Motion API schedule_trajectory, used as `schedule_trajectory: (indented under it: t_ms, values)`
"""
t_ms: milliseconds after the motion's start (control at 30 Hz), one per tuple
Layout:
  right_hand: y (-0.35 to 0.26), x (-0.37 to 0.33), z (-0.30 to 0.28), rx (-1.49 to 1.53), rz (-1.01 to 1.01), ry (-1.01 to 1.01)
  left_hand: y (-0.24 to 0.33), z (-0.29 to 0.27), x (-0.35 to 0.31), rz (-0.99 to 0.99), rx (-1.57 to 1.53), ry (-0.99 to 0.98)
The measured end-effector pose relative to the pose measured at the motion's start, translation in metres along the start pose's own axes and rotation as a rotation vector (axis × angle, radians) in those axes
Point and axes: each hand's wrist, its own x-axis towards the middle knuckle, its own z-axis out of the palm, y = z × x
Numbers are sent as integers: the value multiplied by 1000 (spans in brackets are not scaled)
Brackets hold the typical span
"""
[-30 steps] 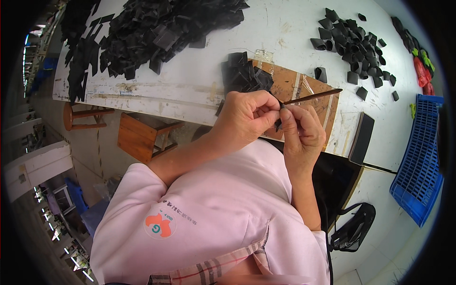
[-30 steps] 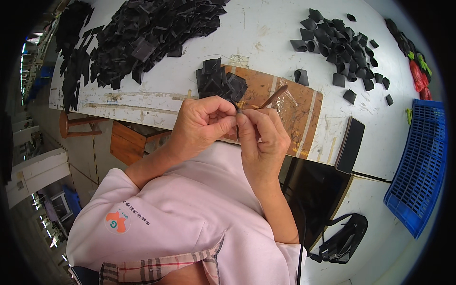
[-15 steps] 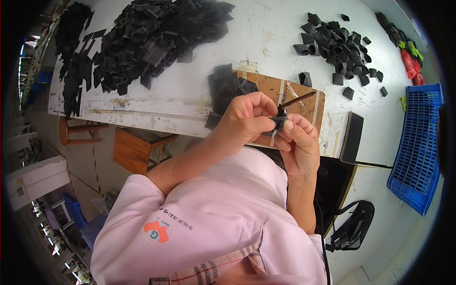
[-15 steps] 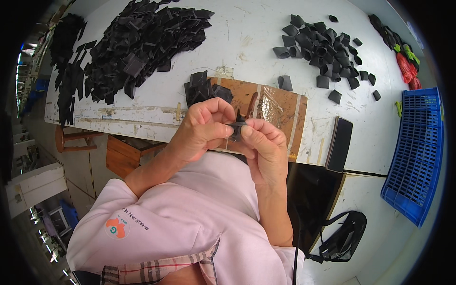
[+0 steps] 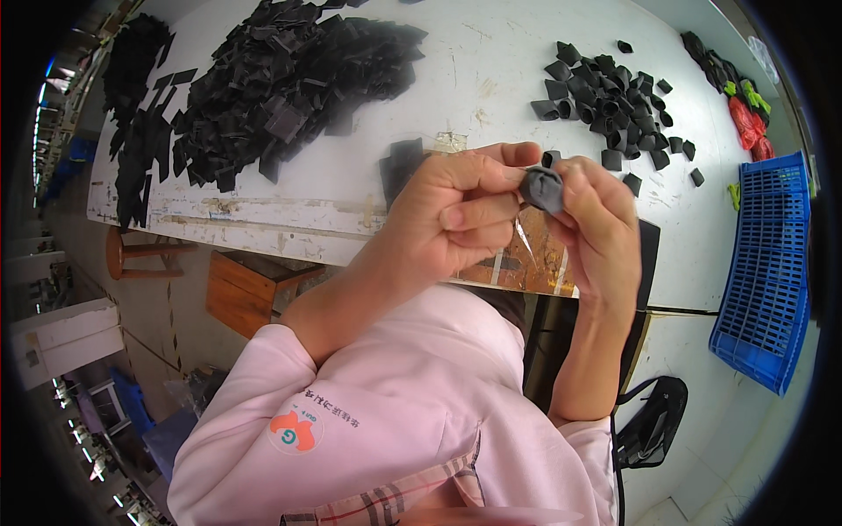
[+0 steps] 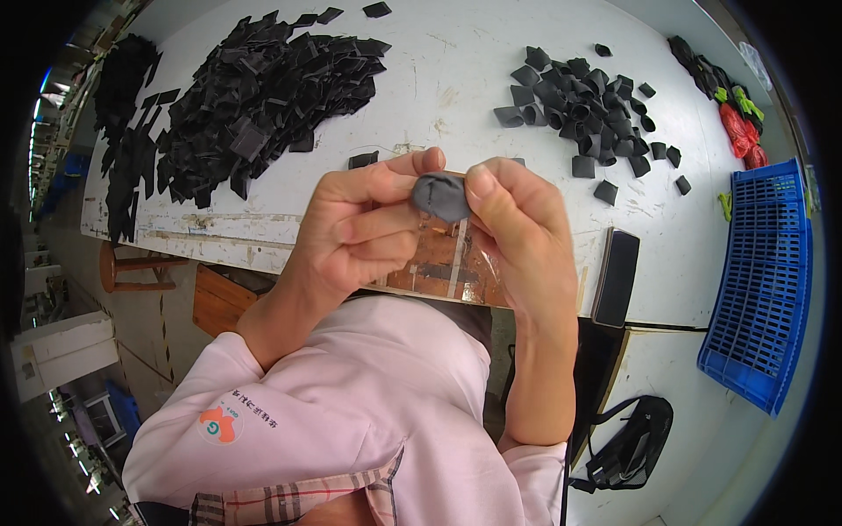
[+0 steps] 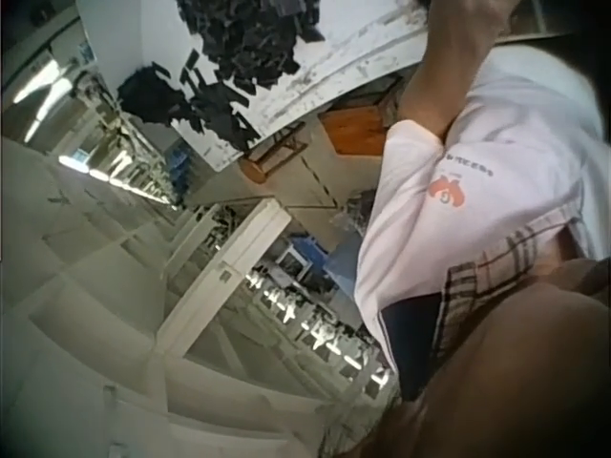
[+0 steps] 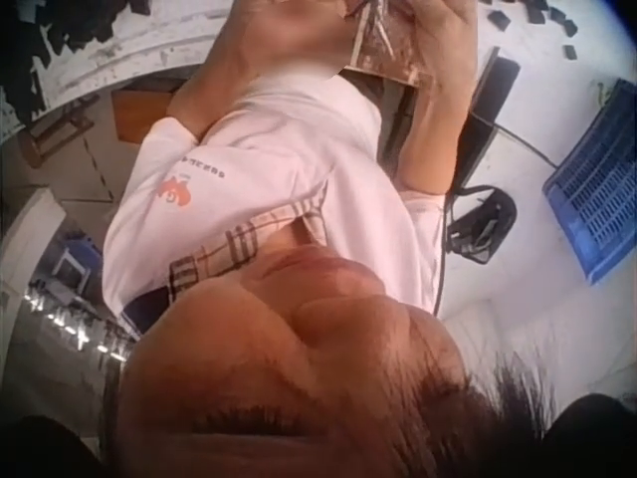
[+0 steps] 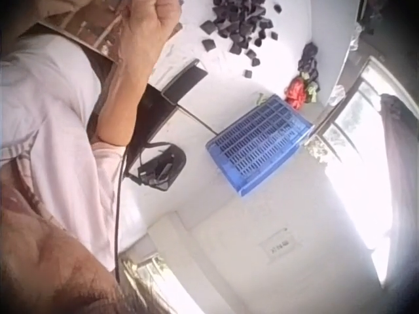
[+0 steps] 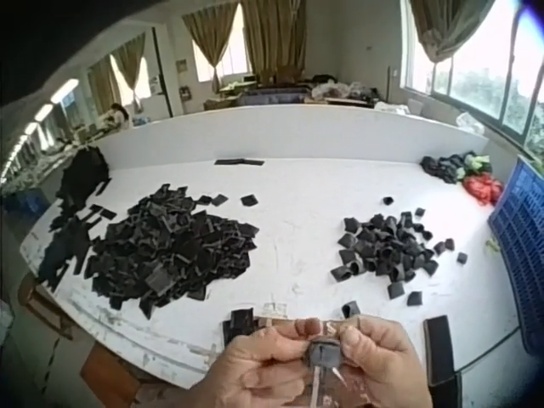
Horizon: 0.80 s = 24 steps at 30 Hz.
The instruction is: Inspecting and sorting small black rubber or plastic components at a workbench.
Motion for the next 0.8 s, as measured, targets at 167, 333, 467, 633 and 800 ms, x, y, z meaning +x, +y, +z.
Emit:
schedule_trajectory:
  t_ms: [167,333,467,633,800]
  values:
    - [18,5,-6,43,125,30,-15,-3,-2,163,460,212]
    - [19,7,-11,54,-53,-74,-11,-12,-1,56,51,-61]
    - [24,12,-11,73,11,-94,-16,-12,-1,231,358,23]
    - [20,-1,-15,-565,-368,230,-24,2,7,794,1162,124]
    - [15,-14,-3,-728,-702,244,-17,6,12,937,1488,-72]
